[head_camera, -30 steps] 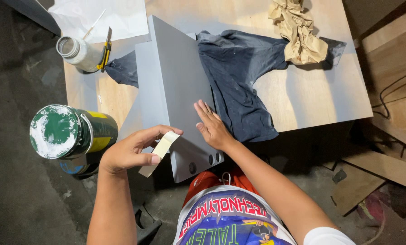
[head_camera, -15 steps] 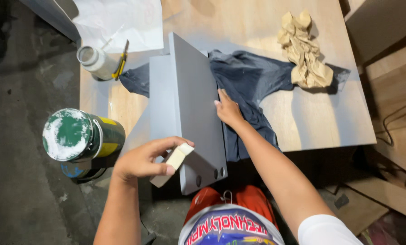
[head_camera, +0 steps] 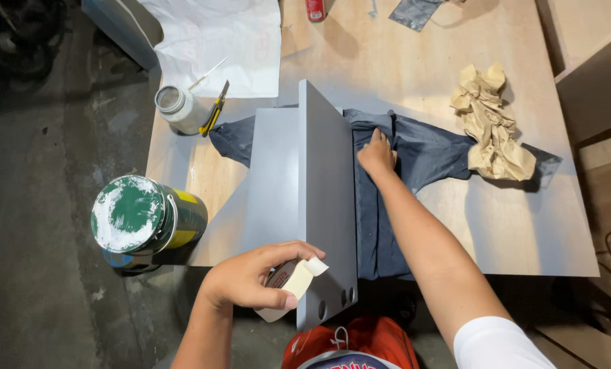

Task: The person applies masking tape along the edges of two gray rectangular panels on a workbench. They smooth the tape, cut it with a utility knife, and reposition the panels to continue taping the remaining edges.

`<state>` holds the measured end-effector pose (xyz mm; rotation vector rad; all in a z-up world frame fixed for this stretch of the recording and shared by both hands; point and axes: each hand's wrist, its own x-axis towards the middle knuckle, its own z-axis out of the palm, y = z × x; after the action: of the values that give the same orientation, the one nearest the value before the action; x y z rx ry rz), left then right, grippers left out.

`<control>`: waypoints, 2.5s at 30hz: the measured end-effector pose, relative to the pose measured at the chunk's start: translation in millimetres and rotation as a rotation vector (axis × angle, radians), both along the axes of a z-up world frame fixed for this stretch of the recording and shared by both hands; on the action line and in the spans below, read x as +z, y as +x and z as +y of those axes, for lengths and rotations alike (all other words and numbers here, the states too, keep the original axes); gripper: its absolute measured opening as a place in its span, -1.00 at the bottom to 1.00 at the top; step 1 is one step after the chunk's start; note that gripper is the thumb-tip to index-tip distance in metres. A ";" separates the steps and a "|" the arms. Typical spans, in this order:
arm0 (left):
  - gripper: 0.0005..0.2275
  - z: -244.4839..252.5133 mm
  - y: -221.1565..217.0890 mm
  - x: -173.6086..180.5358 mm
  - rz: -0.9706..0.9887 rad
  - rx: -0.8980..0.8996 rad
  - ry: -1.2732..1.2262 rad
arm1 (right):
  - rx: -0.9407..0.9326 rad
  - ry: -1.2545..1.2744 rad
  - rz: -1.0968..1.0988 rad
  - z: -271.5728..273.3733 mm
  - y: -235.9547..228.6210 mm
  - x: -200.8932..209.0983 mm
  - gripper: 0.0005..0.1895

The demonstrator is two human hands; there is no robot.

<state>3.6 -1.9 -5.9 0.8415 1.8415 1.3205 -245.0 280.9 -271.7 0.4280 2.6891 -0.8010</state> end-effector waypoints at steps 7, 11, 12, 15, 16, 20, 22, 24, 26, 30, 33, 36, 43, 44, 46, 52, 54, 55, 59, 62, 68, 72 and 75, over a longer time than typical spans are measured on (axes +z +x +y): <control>-0.45 5.3 -0.2 6.7 -0.023 0.005 0.070 | 0.209 -0.403 0.305 -18.2 -20.6 -22.4 -0.25; -0.46 4.2 0.4 4.4 -0.037 0.014 0.109 | 0.207 0.001 0.027 0.2 -9.7 53.5 -0.41; -0.46 3.9 0.3 5.2 -0.040 0.017 0.110 | 0.210 0.001 0.024 0.7 -15.3 41.1 -0.41; -0.44 4.1 0.8 5.8 -0.007 0.013 0.093 | 0.151 0.141 0.114 -4.2 -17.3 21.3 -0.19; -0.44 3.8 0.8 5.1 -0.020 0.019 0.098 | 0.279 0.065 0.168 -10.5 -9.2 27.2 -0.14; -0.46 4.3 0.8 4.1 -0.016 0.023 0.100 | 0.297 0.038 0.033 1.0 -9.0 32.9 -0.11; -0.45 5.6 2.0 5.8 -0.041 0.023 0.100 | 0.188 -0.125 0.030 2.5 -26.2 17.5 -0.26; -0.44 8.0 1.8 7.4 -0.068 0.023 0.101 | 0.078 -0.288 0.026 -9.4 -7.6 33.7 -0.28; -0.43 10.5 -1.4 9.6 0.019 -0.019 0.155 | 0.339 -0.797 0.600 -36.4 44.7 82.6 -0.28; -0.47 15.2 1.2 9.0 0.036 -0.046 0.148 | 0.302 -0.592 0.386 -23.9 18.6 -36.6 -0.28; -0.42 15.8 -2.9 9.2 0.036 -0.024 0.110 | -0.008 -0.344 0.307 -25.4 13.0 -22.7 -0.30; -0.43 18.1 -1.6 6.8 0.052 -0.057 0.136 | 0.131 -0.640 0.710 -36.5 25.0 19.1 -0.45; -0.45 21.1 2.2 8.1 0.009 -0.012 0.146 | -0.090 -0.552 0.353 -10.4 -2.2 -14.2 -0.32; -0.47 21.3 3.8 10.1 -0.041 0.039 0.159 | 0.050 -0.639 0.447 -16.1 16.0 3.0 -0.38; -0.47 22.0 3.3 8.0 -0.036 0.034 0.159 | 0.176 -0.514 0.325 6.8 55.4 6.7 -0.37; -0.45 22.9 4.5 6.9 -0.035 0.023 0.148 | -0.016 0.002 0.996 120.1 110.1 -50.8 -0.91; -0.44 23.9 5.0 5.1 -0.043 0.014 0.146 | -0.284 0.140 0.981 159.3 111.7 -78.0 -0.86; -0.45 24.6 4.9 3.7 -0.046 0.013 0.138 | -0.336 0.237 0.821 177.7 103.8 -105.5 -0.74; -0.45 26.9 6.0 1.8 -0.054 0.014 0.117 | -0.284 0.196 0.308 156.7 114.4 -25.8 -0.45; -0.46 29.1 7.2 2.4 -0.065 0.037 0.115 | -0.200 0.140 0.346 170.7 76.3 -66.9 -0.67; -0.47 24.9 11.5 0.2 -0.074 0.091 0.101 | -0.217 0.331 0.419 234.5 37.2 -67.6 -0.79; -0.48 23.3 13.4 0.2 -0.084 0.125 0.091 | -0.233 0.395 0.673 296.7 10.7 -92.4 -0.87; -0.48 22.8 15.2 -0.6 -0.098 0.140 0.102 | -0.444 0.301 0.962 255.8 44.6 -35.1 -0.89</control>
<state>18.8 20.9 -6.5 0.6976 1.7959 1.5265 -200.4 536.7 -306.8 0.9261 3.7100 -0.8644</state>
